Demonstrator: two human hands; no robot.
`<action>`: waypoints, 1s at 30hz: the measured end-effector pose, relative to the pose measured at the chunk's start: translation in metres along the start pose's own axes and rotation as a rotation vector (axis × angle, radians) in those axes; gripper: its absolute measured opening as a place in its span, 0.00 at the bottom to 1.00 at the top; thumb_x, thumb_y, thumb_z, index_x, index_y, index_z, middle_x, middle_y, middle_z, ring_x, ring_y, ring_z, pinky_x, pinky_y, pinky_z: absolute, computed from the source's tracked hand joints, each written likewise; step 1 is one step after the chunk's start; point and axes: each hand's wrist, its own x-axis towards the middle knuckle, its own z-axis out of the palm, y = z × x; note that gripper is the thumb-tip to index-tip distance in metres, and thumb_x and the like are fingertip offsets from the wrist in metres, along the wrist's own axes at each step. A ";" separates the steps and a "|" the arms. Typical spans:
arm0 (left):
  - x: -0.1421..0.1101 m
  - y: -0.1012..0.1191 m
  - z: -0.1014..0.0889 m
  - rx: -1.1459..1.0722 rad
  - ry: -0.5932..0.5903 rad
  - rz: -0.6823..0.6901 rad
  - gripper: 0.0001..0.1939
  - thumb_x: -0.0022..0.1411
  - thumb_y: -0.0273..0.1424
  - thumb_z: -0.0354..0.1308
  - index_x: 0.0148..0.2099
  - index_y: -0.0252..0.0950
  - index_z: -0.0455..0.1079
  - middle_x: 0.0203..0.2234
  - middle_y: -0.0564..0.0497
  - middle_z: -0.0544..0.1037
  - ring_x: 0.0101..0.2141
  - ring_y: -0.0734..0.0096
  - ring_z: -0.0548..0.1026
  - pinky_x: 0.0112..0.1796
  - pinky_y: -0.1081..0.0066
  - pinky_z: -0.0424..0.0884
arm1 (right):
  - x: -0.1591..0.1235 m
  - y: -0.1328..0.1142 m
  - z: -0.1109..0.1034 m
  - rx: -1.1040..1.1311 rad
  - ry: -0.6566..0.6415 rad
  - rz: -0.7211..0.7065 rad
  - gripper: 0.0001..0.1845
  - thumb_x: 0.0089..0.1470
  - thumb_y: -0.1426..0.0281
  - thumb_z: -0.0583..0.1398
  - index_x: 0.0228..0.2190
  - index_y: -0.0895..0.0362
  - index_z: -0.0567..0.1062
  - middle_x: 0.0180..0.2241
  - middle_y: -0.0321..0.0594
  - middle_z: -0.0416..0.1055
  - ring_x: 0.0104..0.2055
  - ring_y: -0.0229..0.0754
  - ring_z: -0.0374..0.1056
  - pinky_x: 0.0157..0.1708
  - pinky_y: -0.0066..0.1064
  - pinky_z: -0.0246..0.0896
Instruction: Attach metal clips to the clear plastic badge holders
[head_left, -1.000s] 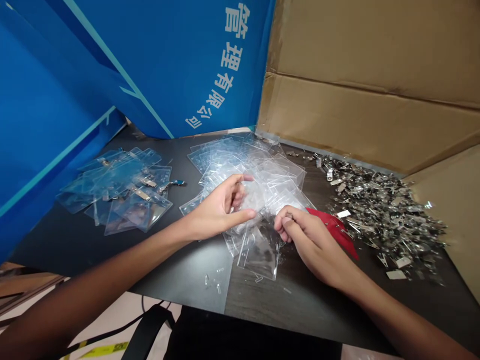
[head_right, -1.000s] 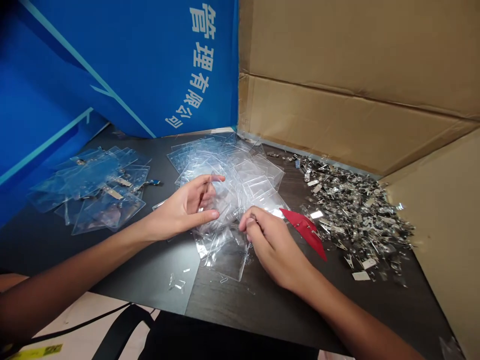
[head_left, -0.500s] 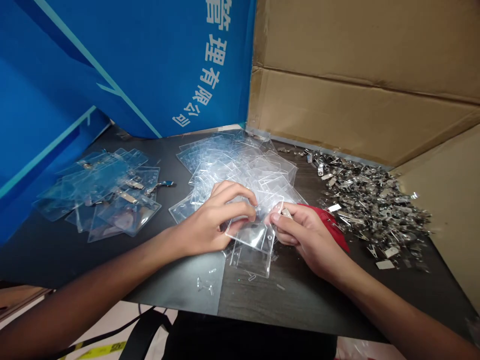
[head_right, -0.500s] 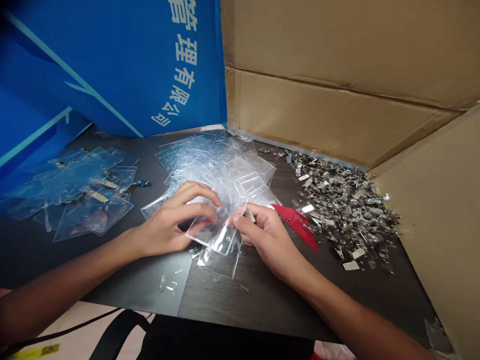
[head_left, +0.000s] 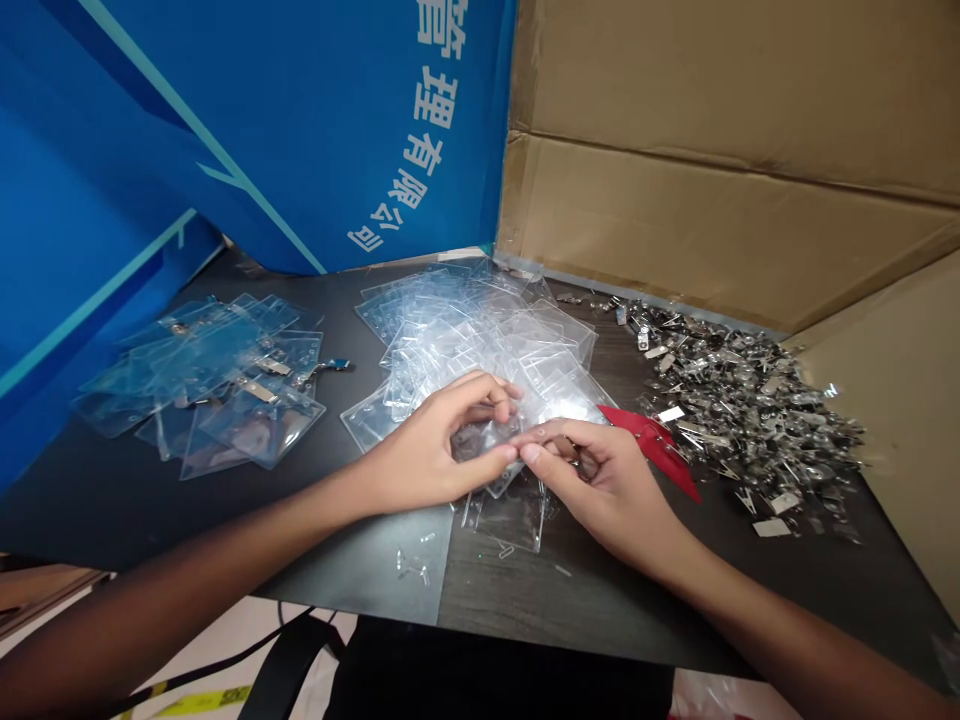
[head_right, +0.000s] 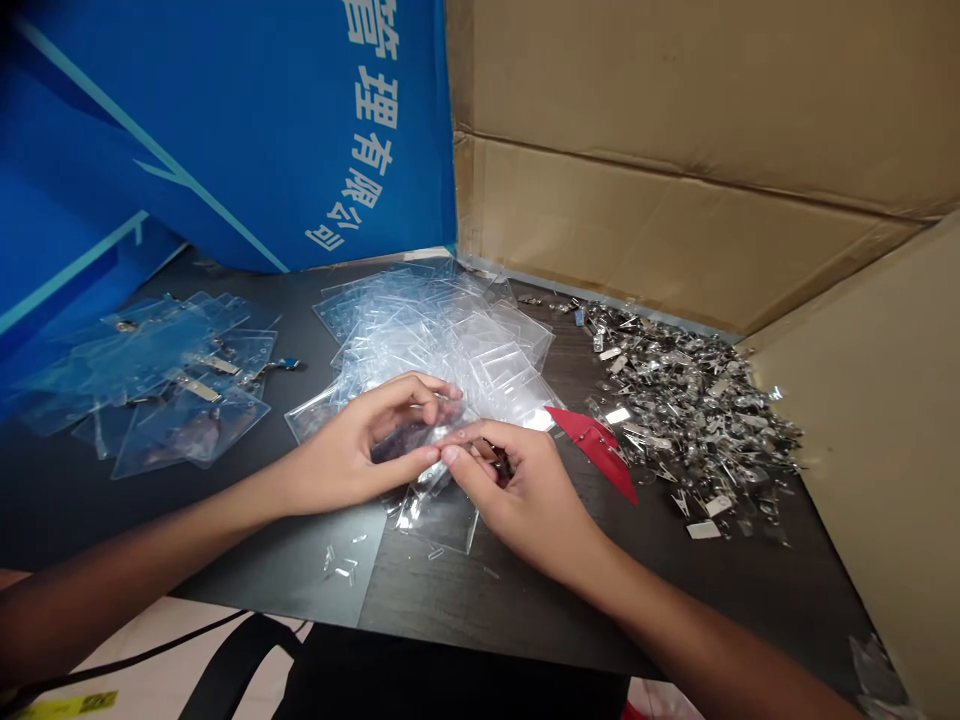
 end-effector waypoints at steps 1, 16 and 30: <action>0.000 0.001 -0.001 -0.060 0.015 -0.036 0.11 0.67 0.28 0.65 0.44 0.39 0.64 0.55 0.41 0.77 0.61 0.54 0.78 0.63 0.50 0.75 | 0.001 0.000 -0.001 0.020 -0.001 0.002 0.10 0.67 0.62 0.66 0.38 0.54 0.86 0.29 0.35 0.72 0.31 0.39 0.63 0.33 0.34 0.59; -0.002 -0.006 -0.007 -0.352 0.088 -0.101 0.18 0.63 0.16 0.57 0.49 0.41 0.59 0.59 0.42 0.80 0.63 0.55 0.80 0.66 0.44 0.74 | 0.005 0.001 -0.010 0.093 -0.039 0.049 0.26 0.77 0.53 0.55 0.30 0.53 0.77 0.39 0.41 0.73 0.37 0.43 0.68 0.40 0.39 0.68; 0.002 -0.015 -0.013 -0.406 0.082 -0.112 0.20 0.73 0.30 0.68 0.58 0.40 0.61 0.52 0.42 0.81 0.52 0.61 0.84 0.57 0.58 0.79 | 0.000 -0.004 -0.013 -0.107 0.067 -0.207 0.16 0.78 0.63 0.57 0.51 0.46 0.85 0.37 0.38 0.76 0.38 0.43 0.71 0.41 0.39 0.69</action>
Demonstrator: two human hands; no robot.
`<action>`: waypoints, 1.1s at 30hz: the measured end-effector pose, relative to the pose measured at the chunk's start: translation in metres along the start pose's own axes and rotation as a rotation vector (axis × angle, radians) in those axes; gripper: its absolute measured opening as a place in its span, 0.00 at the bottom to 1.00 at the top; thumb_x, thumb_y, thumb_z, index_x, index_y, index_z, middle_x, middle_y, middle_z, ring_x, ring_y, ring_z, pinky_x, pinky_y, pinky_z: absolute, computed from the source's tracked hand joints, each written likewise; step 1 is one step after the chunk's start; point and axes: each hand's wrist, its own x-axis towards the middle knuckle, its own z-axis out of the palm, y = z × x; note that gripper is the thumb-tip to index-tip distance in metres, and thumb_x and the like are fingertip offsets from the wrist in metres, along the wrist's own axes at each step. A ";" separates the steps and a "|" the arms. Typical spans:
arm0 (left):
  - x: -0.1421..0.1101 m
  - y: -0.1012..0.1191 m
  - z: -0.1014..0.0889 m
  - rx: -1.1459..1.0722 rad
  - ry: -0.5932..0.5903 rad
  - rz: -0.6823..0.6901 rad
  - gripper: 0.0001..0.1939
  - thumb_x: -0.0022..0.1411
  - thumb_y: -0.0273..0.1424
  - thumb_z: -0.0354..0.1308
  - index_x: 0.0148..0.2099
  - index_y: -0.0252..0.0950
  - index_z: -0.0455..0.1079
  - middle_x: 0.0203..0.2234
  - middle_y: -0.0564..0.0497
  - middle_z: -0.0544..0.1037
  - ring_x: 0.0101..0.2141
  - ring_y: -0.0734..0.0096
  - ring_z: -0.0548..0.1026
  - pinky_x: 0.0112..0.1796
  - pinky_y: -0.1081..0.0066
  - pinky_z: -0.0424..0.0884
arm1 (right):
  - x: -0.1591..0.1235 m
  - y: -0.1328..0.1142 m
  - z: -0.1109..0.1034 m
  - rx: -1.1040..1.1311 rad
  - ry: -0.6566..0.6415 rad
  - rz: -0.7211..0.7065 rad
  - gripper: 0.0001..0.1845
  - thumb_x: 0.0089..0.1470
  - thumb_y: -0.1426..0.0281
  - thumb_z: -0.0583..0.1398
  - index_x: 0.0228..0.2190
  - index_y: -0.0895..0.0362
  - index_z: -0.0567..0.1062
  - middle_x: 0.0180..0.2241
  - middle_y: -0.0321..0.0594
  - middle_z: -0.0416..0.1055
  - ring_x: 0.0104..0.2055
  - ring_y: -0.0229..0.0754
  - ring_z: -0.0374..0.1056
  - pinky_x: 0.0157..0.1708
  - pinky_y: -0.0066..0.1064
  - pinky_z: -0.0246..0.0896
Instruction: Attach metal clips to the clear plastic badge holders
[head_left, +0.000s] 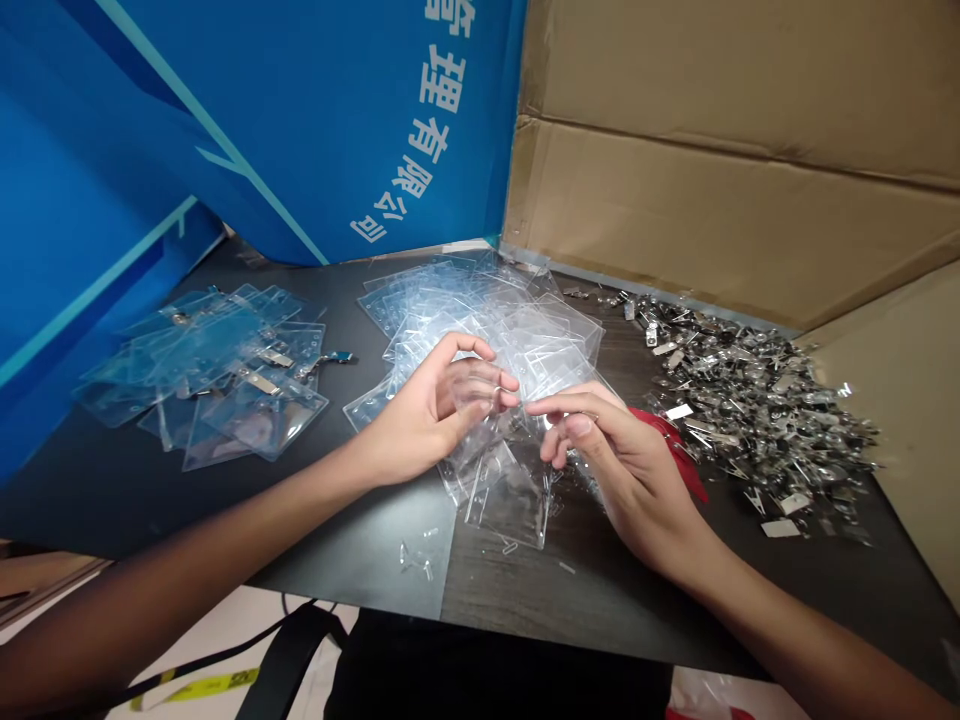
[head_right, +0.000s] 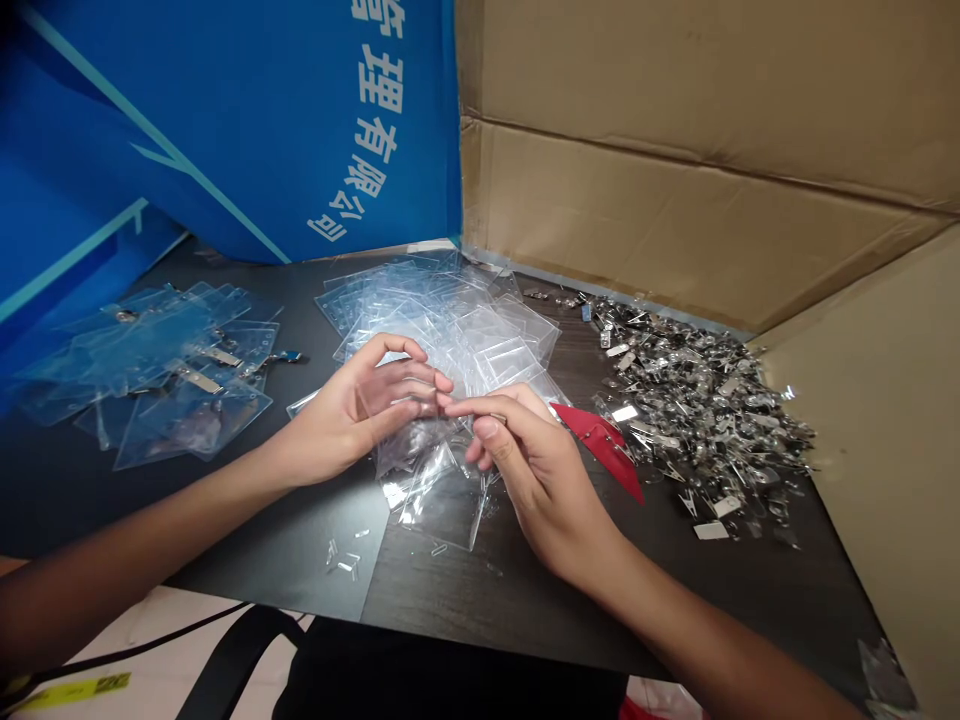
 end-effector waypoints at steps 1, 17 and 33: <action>0.001 -0.001 0.000 0.008 0.024 -0.016 0.21 0.73 0.31 0.69 0.58 0.40 0.61 0.50 0.43 0.82 0.49 0.62 0.85 0.55 0.59 0.79 | 0.001 -0.001 0.001 0.009 0.014 0.022 0.15 0.77 0.64 0.57 0.49 0.48 0.85 0.37 0.39 0.78 0.38 0.43 0.73 0.41 0.39 0.70; 0.002 0.008 0.009 0.144 0.112 -0.159 0.29 0.62 0.33 0.73 0.57 0.41 0.59 0.40 0.52 0.77 0.36 0.71 0.77 0.39 0.67 0.74 | 0.001 0.002 0.004 0.161 -0.081 0.292 0.10 0.70 0.69 0.59 0.50 0.53 0.78 0.38 0.41 0.79 0.36 0.43 0.77 0.41 0.40 0.75; -0.002 0.006 0.010 0.156 0.086 -0.209 0.27 0.65 0.36 0.72 0.58 0.43 0.60 0.41 0.53 0.77 0.37 0.67 0.80 0.37 0.66 0.74 | 0.006 0.000 0.003 0.397 -0.137 0.480 0.13 0.57 0.74 0.61 0.34 0.50 0.61 0.36 0.35 0.73 0.33 0.40 0.77 0.33 0.36 0.72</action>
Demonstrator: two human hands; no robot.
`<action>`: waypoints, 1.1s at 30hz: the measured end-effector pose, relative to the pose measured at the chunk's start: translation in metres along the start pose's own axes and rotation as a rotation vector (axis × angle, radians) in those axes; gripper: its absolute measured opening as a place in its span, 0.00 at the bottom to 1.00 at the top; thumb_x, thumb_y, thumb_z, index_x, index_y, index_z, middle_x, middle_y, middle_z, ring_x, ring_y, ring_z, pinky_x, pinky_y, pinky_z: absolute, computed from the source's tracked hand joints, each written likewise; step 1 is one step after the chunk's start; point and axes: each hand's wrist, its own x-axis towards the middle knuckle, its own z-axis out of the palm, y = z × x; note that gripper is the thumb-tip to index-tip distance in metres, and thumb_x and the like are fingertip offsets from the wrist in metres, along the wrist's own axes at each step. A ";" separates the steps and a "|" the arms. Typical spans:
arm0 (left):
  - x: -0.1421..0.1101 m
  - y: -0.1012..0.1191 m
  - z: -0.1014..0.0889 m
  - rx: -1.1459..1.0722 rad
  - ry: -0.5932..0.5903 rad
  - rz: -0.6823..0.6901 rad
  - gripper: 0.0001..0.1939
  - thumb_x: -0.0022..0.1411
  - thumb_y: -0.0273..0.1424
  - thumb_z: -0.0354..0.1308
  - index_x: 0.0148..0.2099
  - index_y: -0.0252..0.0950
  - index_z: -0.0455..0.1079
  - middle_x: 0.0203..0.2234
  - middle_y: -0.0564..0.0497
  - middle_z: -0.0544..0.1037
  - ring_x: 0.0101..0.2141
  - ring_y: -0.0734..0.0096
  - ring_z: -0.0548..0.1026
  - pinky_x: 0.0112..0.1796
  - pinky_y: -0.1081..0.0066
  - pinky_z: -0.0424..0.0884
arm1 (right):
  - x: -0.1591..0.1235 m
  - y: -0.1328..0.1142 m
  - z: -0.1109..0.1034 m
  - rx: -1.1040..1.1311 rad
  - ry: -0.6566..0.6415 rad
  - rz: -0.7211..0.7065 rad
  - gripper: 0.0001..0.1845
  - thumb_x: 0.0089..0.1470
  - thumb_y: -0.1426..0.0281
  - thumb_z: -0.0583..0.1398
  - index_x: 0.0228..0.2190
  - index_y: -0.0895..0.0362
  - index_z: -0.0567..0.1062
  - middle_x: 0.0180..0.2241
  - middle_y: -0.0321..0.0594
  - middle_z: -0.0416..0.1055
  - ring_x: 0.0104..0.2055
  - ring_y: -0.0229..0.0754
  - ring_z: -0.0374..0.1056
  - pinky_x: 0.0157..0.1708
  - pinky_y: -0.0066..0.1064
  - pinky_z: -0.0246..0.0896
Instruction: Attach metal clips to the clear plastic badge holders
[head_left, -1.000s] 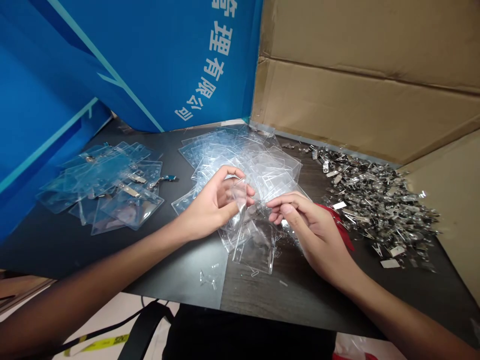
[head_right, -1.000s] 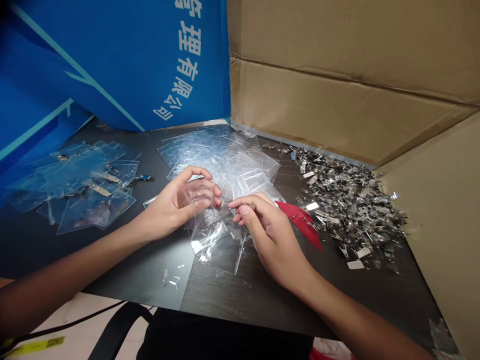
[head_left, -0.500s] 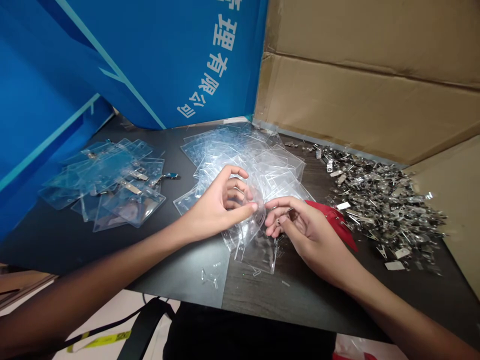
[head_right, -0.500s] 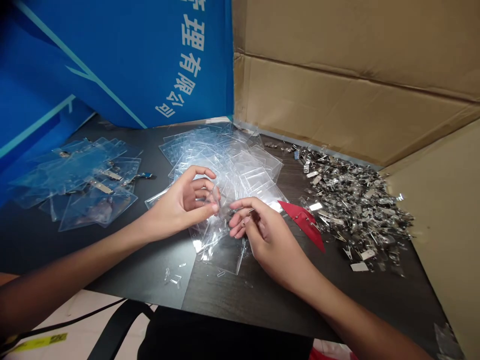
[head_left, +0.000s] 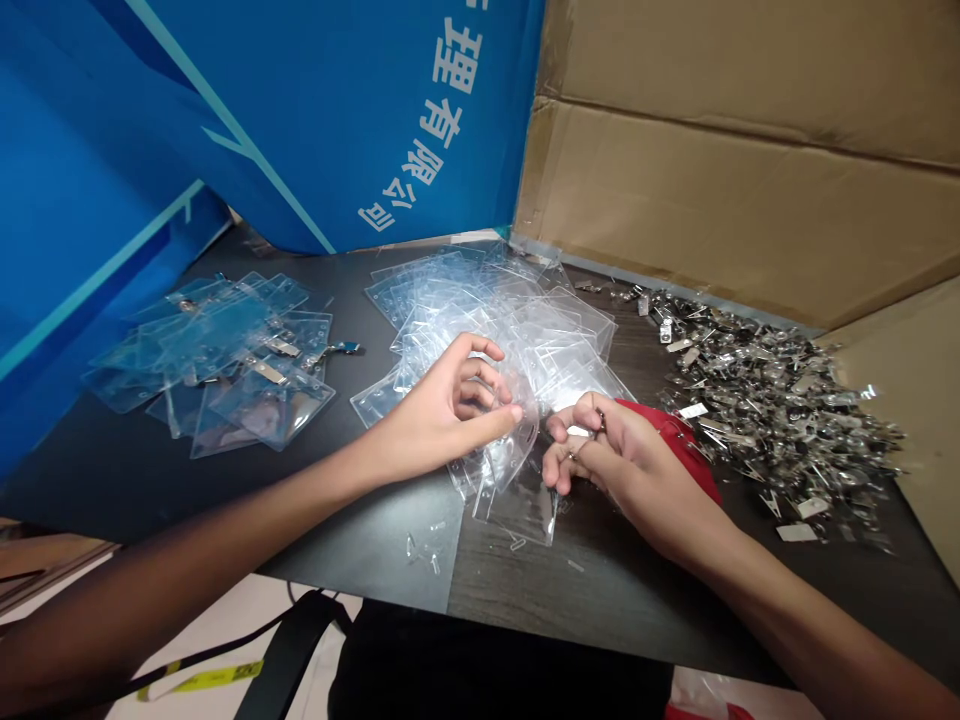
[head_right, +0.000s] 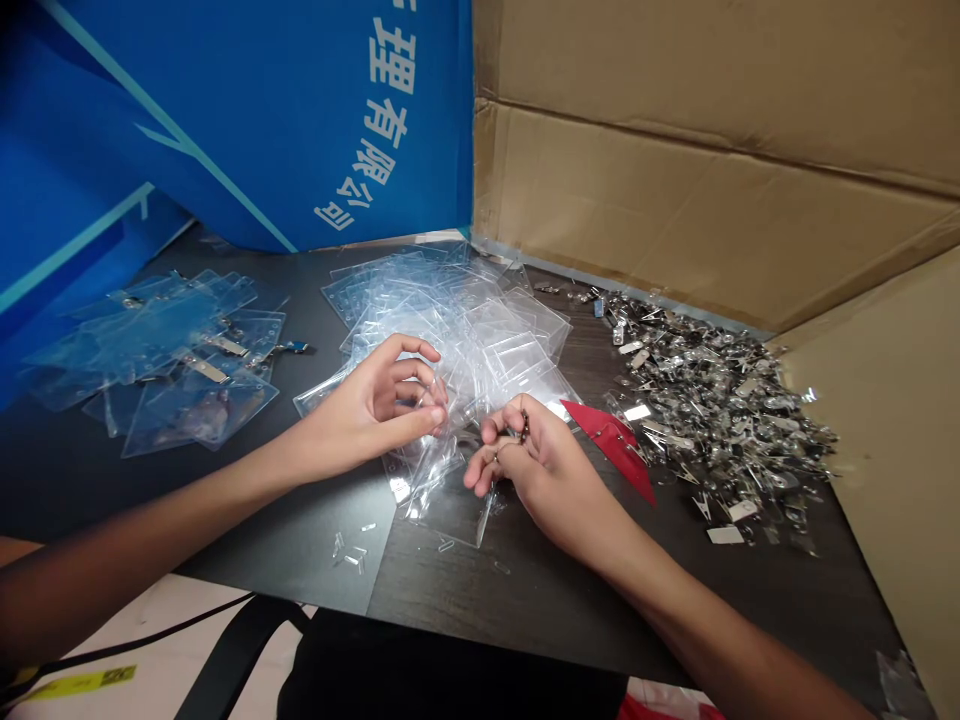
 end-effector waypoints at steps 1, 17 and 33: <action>0.000 0.000 0.000 0.000 0.001 0.000 0.27 0.65 0.36 0.72 0.57 0.43 0.60 0.41 0.53 0.77 0.37 0.67 0.80 0.38 0.66 0.74 | -0.001 0.000 0.001 0.042 0.002 0.019 0.15 0.56 0.73 0.61 0.34 0.50 0.58 0.37 0.35 0.72 0.31 0.40 0.78 0.31 0.35 0.71; 0.000 0.001 0.001 0.035 -0.010 0.019 0.27 0.64 0.35 0.72 0.57 0.43 0.60 0.41 0.53 0.75 0.38 0.68 0.79 0.38 0.68 0.74 | -0.006 0.004 -0.002 -0.313 0.043 -0.207 0.13 0.70 0.68 0.59 0.36 0.49 0.58 0.39 0.39 0.72 0.40 0.43 0.68 0.45 0.40 0.67; -0.005 -0.003 0.007 0.277 0.027 0.144 0.27 0.67 0.37 0.70 0.61 0.43 0.62 0.40 0.53 0.74 0.35 0.70 0.76 0.35 0.69 0.73 | -0.002 -0.002 0.008 -0.086 0.079 -0.181 0.22 0.54 0.66 0.76 0.30 0.50 0.66 0.37 0.38 0.77 0.39 0.43 0.76 0.41 0.38 0.76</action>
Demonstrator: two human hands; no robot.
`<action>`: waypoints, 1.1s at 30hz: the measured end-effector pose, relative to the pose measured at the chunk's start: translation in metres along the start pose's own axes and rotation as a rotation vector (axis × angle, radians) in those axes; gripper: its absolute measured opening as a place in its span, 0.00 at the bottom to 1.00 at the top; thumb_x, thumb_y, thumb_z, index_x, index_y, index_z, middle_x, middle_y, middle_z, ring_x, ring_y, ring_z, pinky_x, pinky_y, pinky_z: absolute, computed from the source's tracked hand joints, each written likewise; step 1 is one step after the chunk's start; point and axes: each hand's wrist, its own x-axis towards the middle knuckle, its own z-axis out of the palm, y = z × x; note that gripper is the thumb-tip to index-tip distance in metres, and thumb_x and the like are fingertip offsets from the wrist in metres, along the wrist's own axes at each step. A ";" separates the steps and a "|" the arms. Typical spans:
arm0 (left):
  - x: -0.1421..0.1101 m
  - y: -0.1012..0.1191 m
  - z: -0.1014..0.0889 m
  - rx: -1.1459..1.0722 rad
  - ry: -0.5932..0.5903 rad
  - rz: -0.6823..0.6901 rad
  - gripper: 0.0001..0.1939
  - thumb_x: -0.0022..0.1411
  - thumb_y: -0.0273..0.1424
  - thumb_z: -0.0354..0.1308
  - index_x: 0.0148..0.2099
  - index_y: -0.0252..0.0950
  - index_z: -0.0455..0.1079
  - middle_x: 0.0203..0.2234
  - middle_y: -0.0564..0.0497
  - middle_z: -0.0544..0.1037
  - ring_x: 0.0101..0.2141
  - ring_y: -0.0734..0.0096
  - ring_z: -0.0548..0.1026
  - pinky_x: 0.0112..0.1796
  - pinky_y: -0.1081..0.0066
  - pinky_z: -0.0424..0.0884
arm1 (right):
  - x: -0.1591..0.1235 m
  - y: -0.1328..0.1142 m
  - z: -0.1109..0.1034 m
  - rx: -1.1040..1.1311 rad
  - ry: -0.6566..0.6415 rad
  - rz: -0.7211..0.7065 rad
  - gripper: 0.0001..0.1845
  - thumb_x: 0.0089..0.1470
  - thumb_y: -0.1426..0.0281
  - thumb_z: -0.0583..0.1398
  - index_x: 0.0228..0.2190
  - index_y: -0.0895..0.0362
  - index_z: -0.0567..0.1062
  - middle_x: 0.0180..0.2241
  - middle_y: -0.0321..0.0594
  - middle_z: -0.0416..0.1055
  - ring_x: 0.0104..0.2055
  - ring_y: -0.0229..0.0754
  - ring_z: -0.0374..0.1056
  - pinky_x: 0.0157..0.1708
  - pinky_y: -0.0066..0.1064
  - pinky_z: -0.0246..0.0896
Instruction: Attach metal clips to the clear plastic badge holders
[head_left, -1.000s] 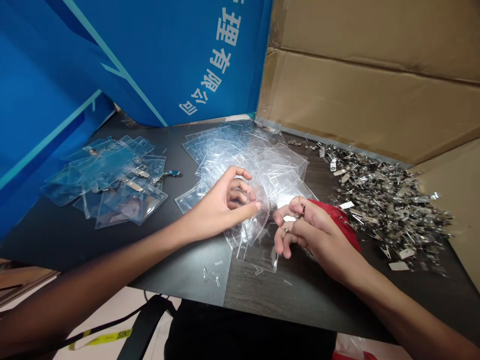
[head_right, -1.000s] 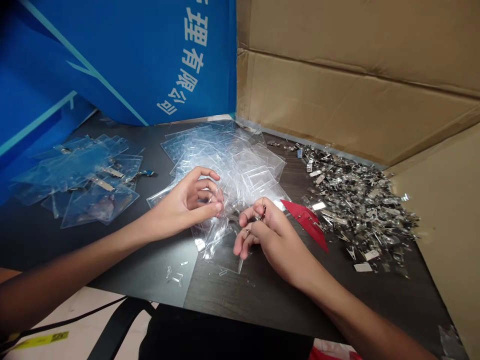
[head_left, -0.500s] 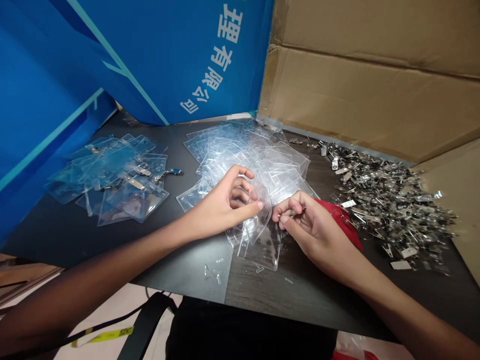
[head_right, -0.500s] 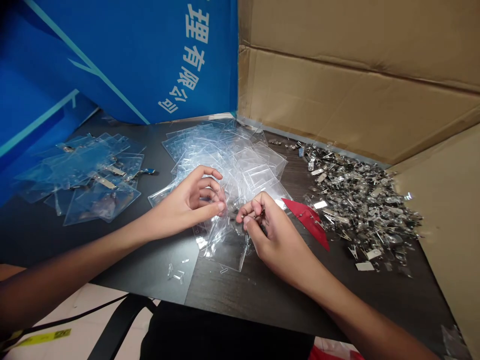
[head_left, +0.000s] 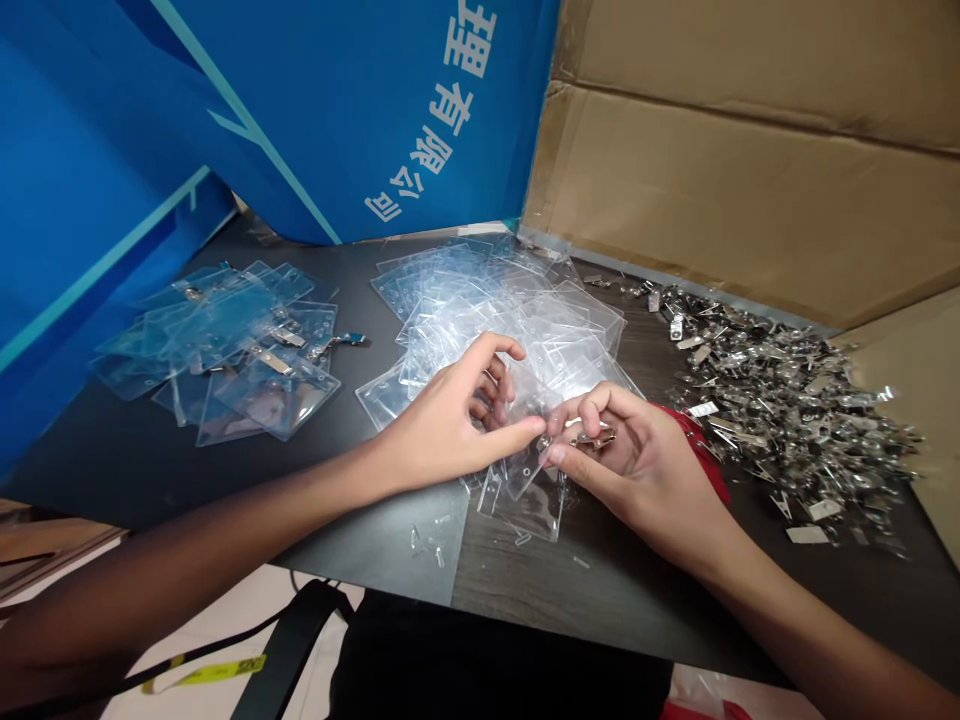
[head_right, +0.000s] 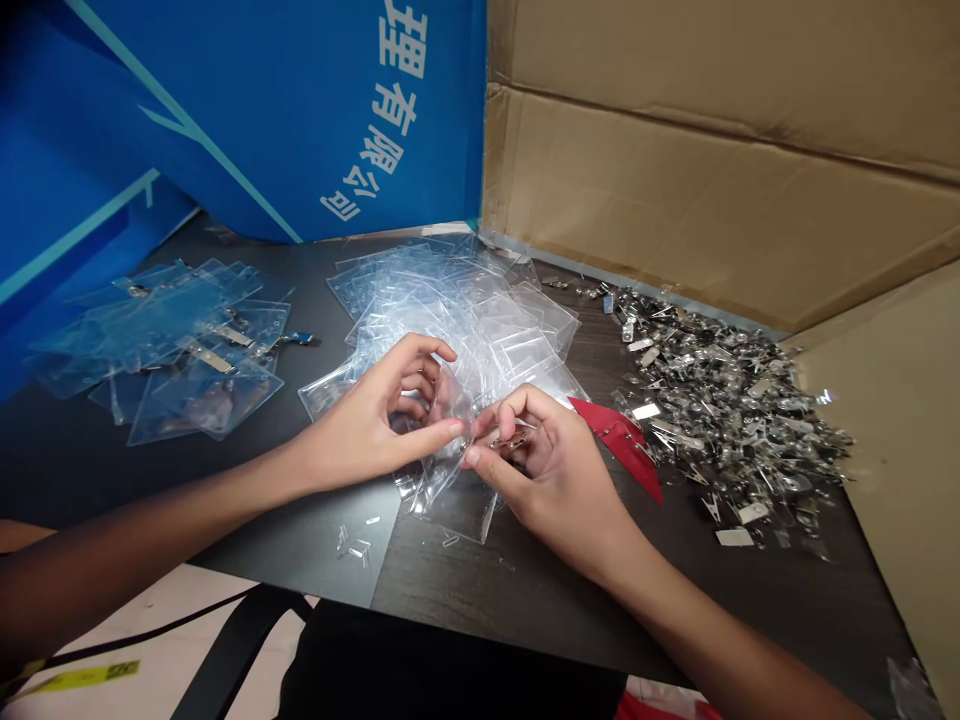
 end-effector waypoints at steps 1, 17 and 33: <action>0.000 0.000 0.000 0.011 0.001 0.011 0.26 0.68 0.37 0.70 0.62 0.43 0.63 0.40 0.53 0.73 0.34 0.71 0.75 0.35 0.69 0.73 | 0.000 0.001 0.000 0.002 0.017 0.011 0.22 0.53 0.66 0.76 0.30 0.51 0.67 0.37 0.38 0.77 0.39 0.43 0.76 0.41 0.38 0.76; 0.003 -0.007 -0.009 -0.333 -0.246 0.085 0.26 0.68 0.32 0.67 0.62 0.45 0.58 0.44 0.51 0.60 0.38 0.69 0.63 0.38 0.67 0.66 | 0.000 0.005 -0.005 0.278 -0.025 0.220 0.18 0.41 0.72 0.83 0.34 0.52 0.86 0.36 0.36 0.86 0.40 0.37 0.81 0.47 0.27 0.77; 0.011 -0.010 -0.008 -0.423 -0.215 0.124 0.39 0.56 0.32 0.81 0.59 0.48 0.59 0.46 0.53 0.57 0.34 0.76 0.60 0.34 0.71 0.62 | -0.002 0.002 -0.005 0.332 -0.138 0.163 0.13 0.49 0.73 0.81 0.36 0.52 0.88 0.34 0.35 0.87 0.36 0.33 0.83 0.41 0.19 0.78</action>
